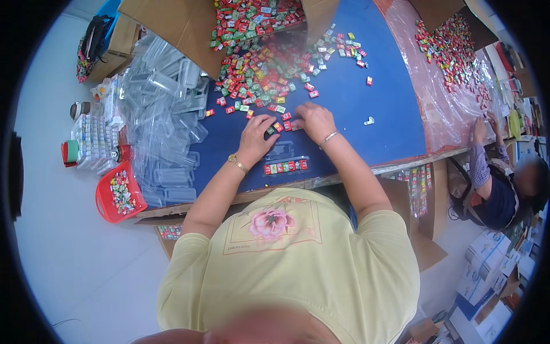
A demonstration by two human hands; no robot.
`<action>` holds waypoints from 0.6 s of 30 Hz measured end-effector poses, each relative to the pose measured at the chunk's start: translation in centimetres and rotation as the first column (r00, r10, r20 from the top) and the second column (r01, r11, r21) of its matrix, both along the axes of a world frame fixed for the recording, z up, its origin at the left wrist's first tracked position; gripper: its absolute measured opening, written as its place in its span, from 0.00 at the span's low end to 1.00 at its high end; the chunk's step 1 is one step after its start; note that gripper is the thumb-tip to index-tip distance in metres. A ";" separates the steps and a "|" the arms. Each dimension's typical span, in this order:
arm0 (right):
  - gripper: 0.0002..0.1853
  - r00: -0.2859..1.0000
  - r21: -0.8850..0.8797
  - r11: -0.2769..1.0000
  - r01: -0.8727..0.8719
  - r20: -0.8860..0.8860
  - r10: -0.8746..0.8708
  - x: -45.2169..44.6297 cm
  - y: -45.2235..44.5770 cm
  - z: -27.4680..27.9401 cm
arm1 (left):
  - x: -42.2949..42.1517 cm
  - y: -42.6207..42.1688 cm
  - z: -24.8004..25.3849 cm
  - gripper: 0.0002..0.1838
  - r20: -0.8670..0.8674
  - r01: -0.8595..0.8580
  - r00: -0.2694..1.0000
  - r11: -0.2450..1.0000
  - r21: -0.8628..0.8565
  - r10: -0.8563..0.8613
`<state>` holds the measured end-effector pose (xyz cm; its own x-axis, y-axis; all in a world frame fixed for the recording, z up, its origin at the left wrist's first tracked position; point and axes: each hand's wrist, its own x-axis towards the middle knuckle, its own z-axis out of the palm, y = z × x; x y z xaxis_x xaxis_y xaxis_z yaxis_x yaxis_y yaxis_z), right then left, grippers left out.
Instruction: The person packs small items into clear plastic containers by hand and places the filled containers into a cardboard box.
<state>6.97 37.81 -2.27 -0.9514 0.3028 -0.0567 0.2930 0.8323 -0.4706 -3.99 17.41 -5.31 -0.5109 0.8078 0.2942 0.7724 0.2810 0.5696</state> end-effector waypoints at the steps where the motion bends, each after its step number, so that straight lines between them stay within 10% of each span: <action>1: 0.14 1.000 -0.001 1.000 -0.001 0.000 0.001 -0.6 -0.5 0.0 | 0.1 0.3 0.0 0.24 0.020 -0.037 0.999 0.999 -0.025 0.038; 18: 0.11 0.996 0.080 0.994 -0.078 0.056 0.073 0.2 2.8 -1.1 | -3.2 -2.1 -1.3 0.13 -0.061 -0.195 0.980 0.980 -0.048 0.192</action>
<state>7.15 40.57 -3.33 -0.9680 0.2359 -0.0852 0.2504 0.8882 -0.3854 -7.21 15.30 -6.58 -0.6431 0.7107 0.2852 0.7304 0.4574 0.5073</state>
